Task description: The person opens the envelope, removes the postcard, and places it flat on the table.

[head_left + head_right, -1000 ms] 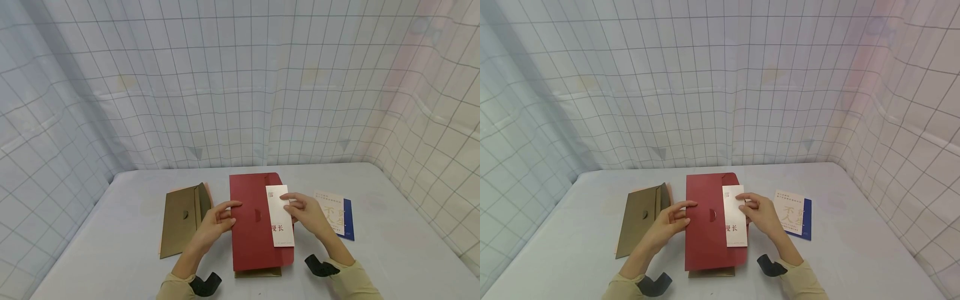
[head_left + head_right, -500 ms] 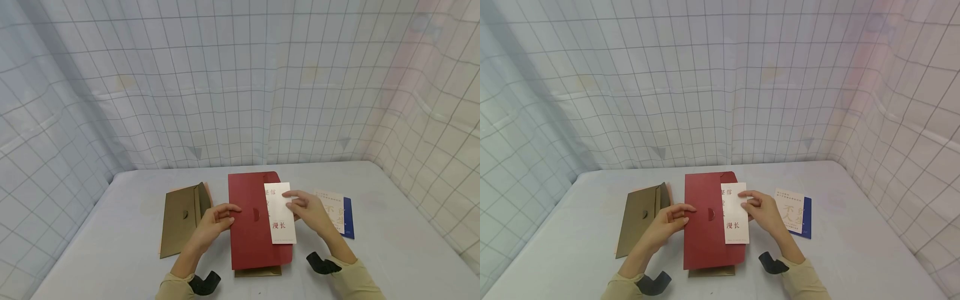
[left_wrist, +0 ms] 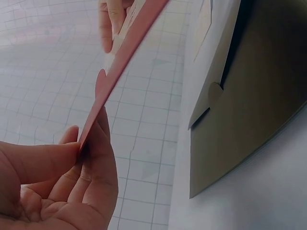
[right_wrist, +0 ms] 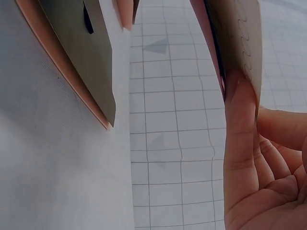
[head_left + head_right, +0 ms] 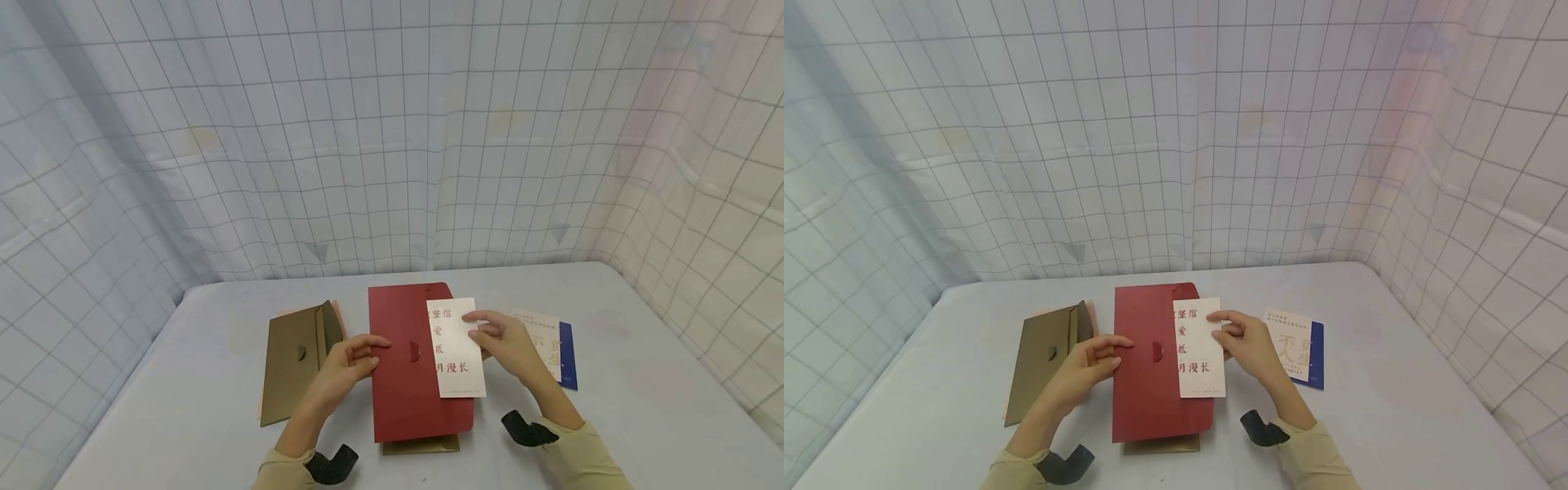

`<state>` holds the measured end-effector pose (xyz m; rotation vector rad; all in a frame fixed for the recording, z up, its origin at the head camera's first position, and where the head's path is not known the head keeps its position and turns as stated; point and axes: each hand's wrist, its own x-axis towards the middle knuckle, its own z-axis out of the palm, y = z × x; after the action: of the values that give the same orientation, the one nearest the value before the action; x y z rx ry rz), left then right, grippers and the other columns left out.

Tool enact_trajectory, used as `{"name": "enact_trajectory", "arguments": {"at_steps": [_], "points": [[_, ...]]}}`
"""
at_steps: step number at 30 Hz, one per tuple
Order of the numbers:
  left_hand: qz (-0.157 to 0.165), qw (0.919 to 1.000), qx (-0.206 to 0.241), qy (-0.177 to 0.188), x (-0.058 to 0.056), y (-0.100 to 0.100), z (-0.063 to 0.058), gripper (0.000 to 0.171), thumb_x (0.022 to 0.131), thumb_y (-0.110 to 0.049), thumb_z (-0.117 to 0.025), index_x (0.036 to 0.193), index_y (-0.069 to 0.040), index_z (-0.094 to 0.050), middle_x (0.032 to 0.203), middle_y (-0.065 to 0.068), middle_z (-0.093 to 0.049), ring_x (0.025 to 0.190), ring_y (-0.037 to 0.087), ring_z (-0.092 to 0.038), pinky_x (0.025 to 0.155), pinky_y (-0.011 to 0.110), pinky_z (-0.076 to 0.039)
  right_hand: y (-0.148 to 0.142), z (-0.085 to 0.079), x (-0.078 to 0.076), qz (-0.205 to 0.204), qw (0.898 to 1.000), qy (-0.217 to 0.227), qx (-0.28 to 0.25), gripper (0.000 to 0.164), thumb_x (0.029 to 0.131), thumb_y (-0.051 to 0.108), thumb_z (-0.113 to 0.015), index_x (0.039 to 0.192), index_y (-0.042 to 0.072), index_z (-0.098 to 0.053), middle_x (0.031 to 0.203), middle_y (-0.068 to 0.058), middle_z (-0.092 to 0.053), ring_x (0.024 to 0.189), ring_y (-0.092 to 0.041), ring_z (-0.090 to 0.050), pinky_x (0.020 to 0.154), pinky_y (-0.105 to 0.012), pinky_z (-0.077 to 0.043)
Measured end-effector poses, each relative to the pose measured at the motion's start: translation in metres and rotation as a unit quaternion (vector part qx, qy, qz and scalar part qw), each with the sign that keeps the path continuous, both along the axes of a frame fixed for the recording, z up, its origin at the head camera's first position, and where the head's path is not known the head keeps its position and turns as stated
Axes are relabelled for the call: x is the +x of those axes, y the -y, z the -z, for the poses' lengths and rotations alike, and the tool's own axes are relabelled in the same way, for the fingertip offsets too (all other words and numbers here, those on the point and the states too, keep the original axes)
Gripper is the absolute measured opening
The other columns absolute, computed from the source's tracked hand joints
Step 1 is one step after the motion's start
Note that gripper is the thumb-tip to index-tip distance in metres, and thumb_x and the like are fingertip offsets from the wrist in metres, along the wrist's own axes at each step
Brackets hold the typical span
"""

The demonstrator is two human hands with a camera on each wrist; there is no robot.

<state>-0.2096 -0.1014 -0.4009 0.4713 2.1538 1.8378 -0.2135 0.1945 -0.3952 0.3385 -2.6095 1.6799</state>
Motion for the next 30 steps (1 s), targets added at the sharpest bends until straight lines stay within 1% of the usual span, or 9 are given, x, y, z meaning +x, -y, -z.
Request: {"name": "enact_trajectory", "arguments": {"at_steps": [7,13,16,20,24,30], "points": [[-0.003,1.0,0.004,0.0,0.0,0.002,0.0,0.031,0.092,0.004,-0.048,0.122,0.003,-0.054,0.108,0.011,-0.062,0.085,0.004,-0.058,0.078,0.018,-0.049,-0.003,0.0,0.0,0.012,1.0,0.004,0.001,0.035,0.092,0.013,-0.058,0.125,0.002,-0.056,0.102,-0.023,-0.07,0.063,-0.012,-0.064,0.063,-0.023,-0.052],[-0.006,1.0,0.006,0.0,0.0,0.002,-0.001,0.031,0.092,0.004,-0.047,0.123,0.003,-0.054,0.11,0.013,-0.063,0.087,0.003,-0.06,0.078,0.018,-0.049,-0.005,-0.001,0.0,0.01,1.0,0.0,-0.004,0.035,0.092,0.012,-0.058,0.125,0.001,-0.055,0.101,-0.024,-0.069,0.063,-0.011,-0.064,0.061,-0.024,-0.052],[-0.009,1.0,0.004,0.003,0.0,0.003,-0.001,0.031,0.092,0.004,-0.047,0.123,0.002,-0.054,0.111,0.014,-0.063,0.087,0.003,-0.06,0.078,0.018,-0.049,-0.005,-0.001,-0.001,0.007,1.0,-0.002,-0.004,0.035,0.092,0.011,-0.058,0.125,0.0,-0.055,0.101,-0.025,-0.069,0.062,-0.011,-0.064,0.062,-0.026,-0.053],[-0.011,0.9999,0.006,0.006,0.0,0.004,-0.001,0.032,0.092,0.005,-0.046,0.123,0.003,-0.053,0.11,0.013,-0.063,0.086,0.003,-0.06,0.078,0.019,-0.049,-0.007,-0.002,0.0,0.012,1.0,-0.004,0.002,0.036,0.092,0.013,-0.058,0.125,0.001,-0.055,0.101,-0.025,-0.069,0.062,-0.01,-0.065,0.06,-0.029,-0.053],[-0.016,0.9998,0.007,0.006,-0.001,0.004,-0.001,0.032,0.092,0.005,-0.046,0.124,0.002,-0.053,0.11,0.013,-0.062,0.086,0.003,-0.06,0.078,0.019,-0.049,-0.009,-0.003,0.0,0.02,1.0,-0.009,0.01,0.036,0.092,0.015,-0.058,0.125,0.001,-0.055,0.1,-0.024,-0.069,0.062,-0.01,-0.065,0.059,-0.028,-0.051],[-0.019,0.9998,0.007,0.005,-0.001,0.005,-0.003,0.033,0.092,0.006,-0.045,0.124,0.003,-0.053,0.107,0.008,-0.063,0.084,0.003,-0.059,0.077,0.019,-0.049,-0.011,-0.004,-0.001,0.03,0.999,-0.006,0.02,0.035,0.092,0.014,-0.058,0.125,0.003,-0.056,0.101,-0.023,-0.07,0.063,-0.012,-0.066,0.061,-0.029,-0.052]]}}
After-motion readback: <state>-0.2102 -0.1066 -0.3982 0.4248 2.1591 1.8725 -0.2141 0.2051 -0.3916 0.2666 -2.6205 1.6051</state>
